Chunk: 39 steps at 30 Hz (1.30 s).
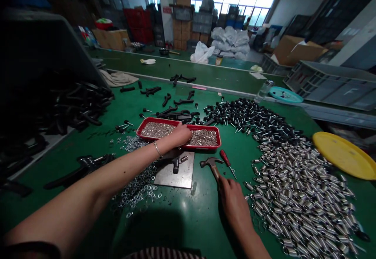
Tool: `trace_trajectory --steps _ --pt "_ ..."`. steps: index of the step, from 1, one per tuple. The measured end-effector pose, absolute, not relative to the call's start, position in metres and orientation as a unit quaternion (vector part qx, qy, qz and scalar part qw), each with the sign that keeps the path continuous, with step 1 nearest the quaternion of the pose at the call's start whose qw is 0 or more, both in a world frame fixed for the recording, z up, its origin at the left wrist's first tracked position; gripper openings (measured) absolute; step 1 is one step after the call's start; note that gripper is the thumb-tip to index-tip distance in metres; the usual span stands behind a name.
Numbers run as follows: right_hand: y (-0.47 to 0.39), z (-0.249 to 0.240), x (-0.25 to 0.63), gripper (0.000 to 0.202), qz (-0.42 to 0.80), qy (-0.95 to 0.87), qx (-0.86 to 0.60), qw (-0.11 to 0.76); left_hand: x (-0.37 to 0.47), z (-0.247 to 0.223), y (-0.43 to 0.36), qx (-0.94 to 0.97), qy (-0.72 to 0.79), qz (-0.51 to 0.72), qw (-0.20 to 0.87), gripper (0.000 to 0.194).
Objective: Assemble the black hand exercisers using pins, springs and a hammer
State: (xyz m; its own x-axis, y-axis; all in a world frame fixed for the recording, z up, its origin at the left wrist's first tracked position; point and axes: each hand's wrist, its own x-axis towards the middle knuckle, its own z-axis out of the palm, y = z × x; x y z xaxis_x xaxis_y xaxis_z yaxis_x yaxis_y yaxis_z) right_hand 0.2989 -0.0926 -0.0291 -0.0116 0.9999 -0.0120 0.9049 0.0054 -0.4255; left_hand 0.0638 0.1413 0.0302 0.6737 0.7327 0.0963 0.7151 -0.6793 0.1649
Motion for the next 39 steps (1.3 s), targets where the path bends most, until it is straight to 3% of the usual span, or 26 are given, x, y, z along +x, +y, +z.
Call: trace_trajectory --steps 7,11,16,20,25,32,36,39 --pt "-0.074 -0.031 0.269 0.055 0.482 -0.497 -0.647 0.32 0.062 0.021 0.149 0.879 0.456 0.093 0.106 0.014" --pt "-0.06 -0.021 0.258 0.045 0.651 -0.319 -0.591 0.354 0.049 0.027 0.136 0.846 0.491 0.156 0.139 0.017" --pt "-0.069 -0.019 0.268 0.032 0.735 -0.193 -0.527 0.381 0.014 0.014 0.085 0.782 0.474 0.239 0.325 0.018" --pt "-0.073 -0.025 0.27 0.034 0.725 -0.227 -0.538 0.366 -0.005 -0.012 0.061 0.761 0.506 0.237 0.328 0.016" --pt "-0.071 -0.019 0.266 0.044 0.598 -0.404 -0.614 0.319 -0.003 -0.024 0.062 0.762 0.538 0.202 0.297 0.016" --pt "-0.071 0.007 0.265 0.039 0.54 -0.532 -0.61 0.232 -0.001 -0.012 0.061 0.906 0.375 0.169 0.102 0.022" --pt "-0.061 0.013 0.262 0.036 0.43 -0.624 -0.616 0.214 -0.004 -0.012 0.063 0.877 0.416 0.177 0.16 0.019" --pt "-0.058 0.014 0.258 0.035 0.426 -0.628 -0.616 0.211 -0.005 -0.014 0.064 0.831 0.477 0.18 0.223 0.019"
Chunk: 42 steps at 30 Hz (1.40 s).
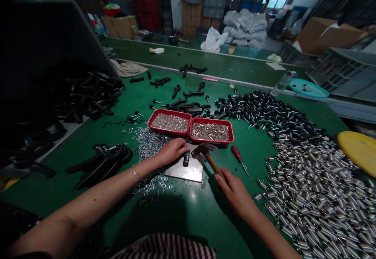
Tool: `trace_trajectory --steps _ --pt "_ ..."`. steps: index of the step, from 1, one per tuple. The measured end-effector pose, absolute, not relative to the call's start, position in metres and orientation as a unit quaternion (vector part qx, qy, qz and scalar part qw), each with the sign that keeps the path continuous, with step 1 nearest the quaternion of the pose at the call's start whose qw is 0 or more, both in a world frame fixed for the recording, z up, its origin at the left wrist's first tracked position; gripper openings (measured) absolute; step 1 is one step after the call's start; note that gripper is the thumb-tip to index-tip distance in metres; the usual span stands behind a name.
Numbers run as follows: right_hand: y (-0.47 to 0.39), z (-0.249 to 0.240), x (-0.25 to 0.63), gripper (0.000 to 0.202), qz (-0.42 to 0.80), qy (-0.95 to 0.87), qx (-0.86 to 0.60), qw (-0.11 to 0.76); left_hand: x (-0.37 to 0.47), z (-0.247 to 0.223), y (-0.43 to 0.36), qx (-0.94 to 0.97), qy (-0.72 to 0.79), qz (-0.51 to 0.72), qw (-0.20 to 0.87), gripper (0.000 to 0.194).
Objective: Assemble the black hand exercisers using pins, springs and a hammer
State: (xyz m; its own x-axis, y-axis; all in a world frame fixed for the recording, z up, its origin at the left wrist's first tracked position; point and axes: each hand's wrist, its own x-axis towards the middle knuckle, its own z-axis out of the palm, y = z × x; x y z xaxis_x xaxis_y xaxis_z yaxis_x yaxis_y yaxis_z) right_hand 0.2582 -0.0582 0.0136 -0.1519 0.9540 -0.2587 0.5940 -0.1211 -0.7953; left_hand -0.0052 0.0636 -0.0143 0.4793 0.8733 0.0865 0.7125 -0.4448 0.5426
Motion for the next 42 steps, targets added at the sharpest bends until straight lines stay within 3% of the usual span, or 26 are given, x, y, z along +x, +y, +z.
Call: trace_trajectory --steps 10,13,14,16,19,23,27,29,32,35,37,39,42 --pt "-0.064 0.015 0.258 0.036 0.426 -0.63 -0.622 0.187 -0.007 -0.005 0.059 0.915 0.363 0.141 0.108 0.022" --pt "-0.066 0.031 0.249 0.032 0.381 -0.659 -0.614 0.209 -0.015 -0.008 0.046 0.885 0.411 0.161 0.145 0.076" --pt "-0.064 0.036 0.245 0.031 0.364 -0.667 -0.612 0.22 -0.017 -0.011 0.041 0.878 0.421 0.166 0.159 0.087" --pt "-0.058 0.039 0.236 0.03 0.329 -0.683 -0.613 0.223 -0.021 -0.017 0.034 0.87 0.426 0.172 0.178 0.093" --pt "-0.044 0.026 0.229 0.031 0.333 -0.684 -0.624 0.181 -0.024 -0.023 0.031 0.868 0.418 0.184 0.196 0.092" --pt "-0.043 -0.003 0.243 0.046 0.446 -0.597 -0.645 0.17 -0.029 -0.019 0.03 0.863 0.411 0.19 0.226 0.087" --pt "-0.055 -0.01 0.255 0.048 0.282 -0.626 -0.67 0.281 -0.021 -0.009 0.01 0.804 0.465 0.261 0.265 0.07" --pt "-0.055 -0.004 0.244 0.044 0.26 -0.631 -0.647 0.339 -0.008 -0.006 -0.009 0.754 0.494 0.329 0.283 0.064" --pt "-0.048 0.005 0.208 0.038 0.461 -0.529 -0.594 0.394 0.011 -0.003 -0.033 0.77 0.449 0.384 0.241 0.07" --pt "-0.043 0.001 0.179 0.039 0.606 -0.368 -0.531 0.463 0.011 0.005 -0.033 0.835 0.373 0.351 0.202 0.078" --pt "-0.042 -0.005 0.173 0.039 0.6 -0.334 -0.522 0.506 -0.006 0.02 -0.009 0.858 0.358 0.308 0.2 0.065" --pt "-0.042 -0.008 0.177 0.038 0.559 -0.36 -0.541 0.515 -0.032 0.037 0.036 0.87 0.373 0.274 0.171 0.034" --pt "-0.04 -0.005 0.182 0.042 0.489 -0.42 -0.59 0.486 -0.069 0.057 0.129 0.84 0.47 0.26 0.081 0.026"
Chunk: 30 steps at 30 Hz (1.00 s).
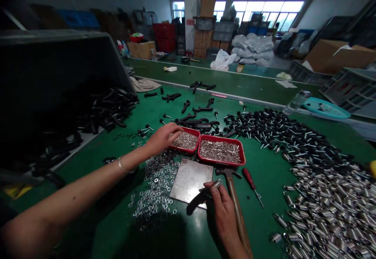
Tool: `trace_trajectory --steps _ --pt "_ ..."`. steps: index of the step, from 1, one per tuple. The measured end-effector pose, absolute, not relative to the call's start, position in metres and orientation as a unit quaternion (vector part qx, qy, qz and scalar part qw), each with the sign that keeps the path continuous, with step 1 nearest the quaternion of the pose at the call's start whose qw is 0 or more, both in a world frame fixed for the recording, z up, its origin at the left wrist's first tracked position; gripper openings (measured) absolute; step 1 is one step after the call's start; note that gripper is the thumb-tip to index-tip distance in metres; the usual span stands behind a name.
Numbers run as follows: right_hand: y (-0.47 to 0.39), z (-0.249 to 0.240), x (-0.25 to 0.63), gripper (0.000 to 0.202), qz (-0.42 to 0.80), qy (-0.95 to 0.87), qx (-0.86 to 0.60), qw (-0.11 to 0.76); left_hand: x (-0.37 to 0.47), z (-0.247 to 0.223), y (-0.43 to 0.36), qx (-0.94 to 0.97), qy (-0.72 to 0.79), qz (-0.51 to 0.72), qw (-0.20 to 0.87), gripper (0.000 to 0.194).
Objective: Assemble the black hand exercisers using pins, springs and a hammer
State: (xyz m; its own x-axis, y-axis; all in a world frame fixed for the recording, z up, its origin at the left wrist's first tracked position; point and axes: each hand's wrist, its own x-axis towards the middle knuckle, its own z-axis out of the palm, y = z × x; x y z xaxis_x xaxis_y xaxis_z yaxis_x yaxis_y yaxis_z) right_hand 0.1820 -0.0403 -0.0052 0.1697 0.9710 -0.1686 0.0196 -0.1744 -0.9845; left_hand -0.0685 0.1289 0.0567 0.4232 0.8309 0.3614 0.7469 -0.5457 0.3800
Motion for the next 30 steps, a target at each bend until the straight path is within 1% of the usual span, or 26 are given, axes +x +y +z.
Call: trace_trajectory --steps 1,2,3,5,8,11,14,16,20,22,24,27,30 --pt "-0.039 -0.004 0.181 0.043 0.472 -0.429 -0.603 0.479 -0.076 0.059 0.16 0.827 0.515 0.219 0.049 0.026" --pt "-0.038 -0.003 0.179 0.044 0.463 -0.43 -0.611 0.476 -0.081 0.059 0.189 0.828 0.542 0.144 0.028 0.027" --pt "-0.037 -0.004 0.176 0.045 0.463 -0.426 -0.614 0.477 -0.082 0.057 0.214 0.832 0.549 0.08 0.018 0.03" --pt "-0.035 -0.01 0.17 0.045 0.483 -0.407 -0.608 0.481 -0.076 0.048 0.252 0.84 0.542 0.011 0.022 0.035" --pt "-0.033 -0.024 0.167 0.043 0.511 -0.389 -0.598 0.478 -0.06 0.032 0.284 0.848 0.526 -0.038 0.044 0.04" --pt "-0.029 -0.033 0.171 0.043 0.524 -0.359 -0.606 0.479 -0.048 0.02 0.299 0.852 0.516 -0.072 0.054 0.035" --pt "-0.025 -0.036 0.176 0.043 0.527 -0.316 -0.616 0.492 -0.043 0.016 0.303 0.851 0.517 -0.078 0.05 0.028" --pt "-0.024 -0.037 0.177 0.043 0.532 -0.292 -0.613 0.506 -0.043 0.018 0.301 0.845 0.528 -0.069 0.044 0.032" --pt "-0.025 -0.039 0.177 0.039 0.557 -0.267 -0.589 0.521 -0.05 0.035 0.291 0.823 0.568 -0.002 0.014 0.044" --pt "-0.028 -0.039 0.178 0.039 0.57 -0.267 -0.578 0.519 -0.058 0.051 0.284 0.8 0.595 0.074 -0.001 0.042" --pt "-0.032 -0.039 0.18 0.038 0.578 -0.272 -0.57 0.517 -0.07 0.07 0.273 0.778 0.604 0.172 -0.002 0.034" --pt "-0.036 -0.036 0.182 0.037 0.587 -0.294 -0.56 0.506 -0.089 0.103 0.246 0.753 0.573 0.319 0.056 0.024" --pt "-0.04 -0.025 0.181 0.037 0.585 -0.35 -0.554 0.478 -0.099 0.129 0.199 0.706 0.505 0.468 0.166 0.028"
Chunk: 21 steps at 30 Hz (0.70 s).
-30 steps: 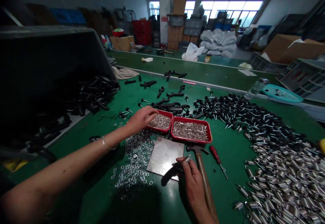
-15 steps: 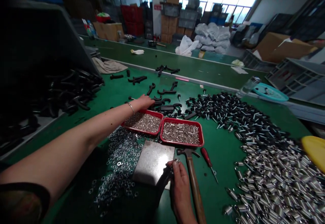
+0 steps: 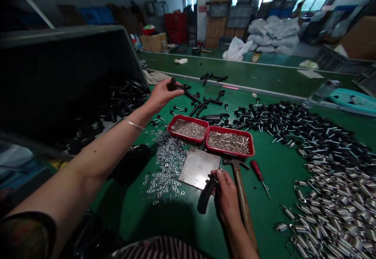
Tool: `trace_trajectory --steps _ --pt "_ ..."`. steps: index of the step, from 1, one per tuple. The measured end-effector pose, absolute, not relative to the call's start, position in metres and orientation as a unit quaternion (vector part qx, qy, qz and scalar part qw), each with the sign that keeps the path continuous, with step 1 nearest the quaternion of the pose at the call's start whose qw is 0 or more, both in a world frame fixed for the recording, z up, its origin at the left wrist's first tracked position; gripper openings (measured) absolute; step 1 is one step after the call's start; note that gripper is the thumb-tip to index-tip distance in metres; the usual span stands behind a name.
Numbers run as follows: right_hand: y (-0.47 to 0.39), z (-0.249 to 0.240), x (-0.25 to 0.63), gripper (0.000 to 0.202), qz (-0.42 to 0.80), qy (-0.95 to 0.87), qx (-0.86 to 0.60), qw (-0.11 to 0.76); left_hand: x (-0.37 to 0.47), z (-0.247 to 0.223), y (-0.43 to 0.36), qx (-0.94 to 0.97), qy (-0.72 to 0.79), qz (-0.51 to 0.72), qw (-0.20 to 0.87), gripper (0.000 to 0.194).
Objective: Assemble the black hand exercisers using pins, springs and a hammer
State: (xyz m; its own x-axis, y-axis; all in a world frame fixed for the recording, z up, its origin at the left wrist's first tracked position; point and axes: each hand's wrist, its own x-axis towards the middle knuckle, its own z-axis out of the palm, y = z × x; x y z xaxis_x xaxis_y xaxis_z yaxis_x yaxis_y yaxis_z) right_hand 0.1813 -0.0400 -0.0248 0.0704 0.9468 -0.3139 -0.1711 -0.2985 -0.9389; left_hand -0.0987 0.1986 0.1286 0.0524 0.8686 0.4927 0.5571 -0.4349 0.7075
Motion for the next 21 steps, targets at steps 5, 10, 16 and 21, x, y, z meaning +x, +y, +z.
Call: trace_trajectory --steps 5,10,16,21 --pt "-0.044 0.006 0.178 0.035 0.459 -0.503 -0.574 0.454 -0.083 0.115 0.091 0.61 0.403 0.567 0.38 0.03" --pt "-0.049 0.021 0.178 0.032 0.334 -0.595 -0.618 0.39 -0.034 0.042 0.002 0.53 0.412 0.386 0.633 0.038" --pt "-0.052 0.028 0.176 0.029 0.297 -0.638 -0.624 0.34 0.003 0.005 -0.025 0.51 0.467 0.328 0.643 0.045" --pt "-0.05 0.027 0.177 0.028 0.293 -0.661 -0.619 0.306 0.005 0.01 -0.026 0.538 0.463 0.3 0.637 0.043"
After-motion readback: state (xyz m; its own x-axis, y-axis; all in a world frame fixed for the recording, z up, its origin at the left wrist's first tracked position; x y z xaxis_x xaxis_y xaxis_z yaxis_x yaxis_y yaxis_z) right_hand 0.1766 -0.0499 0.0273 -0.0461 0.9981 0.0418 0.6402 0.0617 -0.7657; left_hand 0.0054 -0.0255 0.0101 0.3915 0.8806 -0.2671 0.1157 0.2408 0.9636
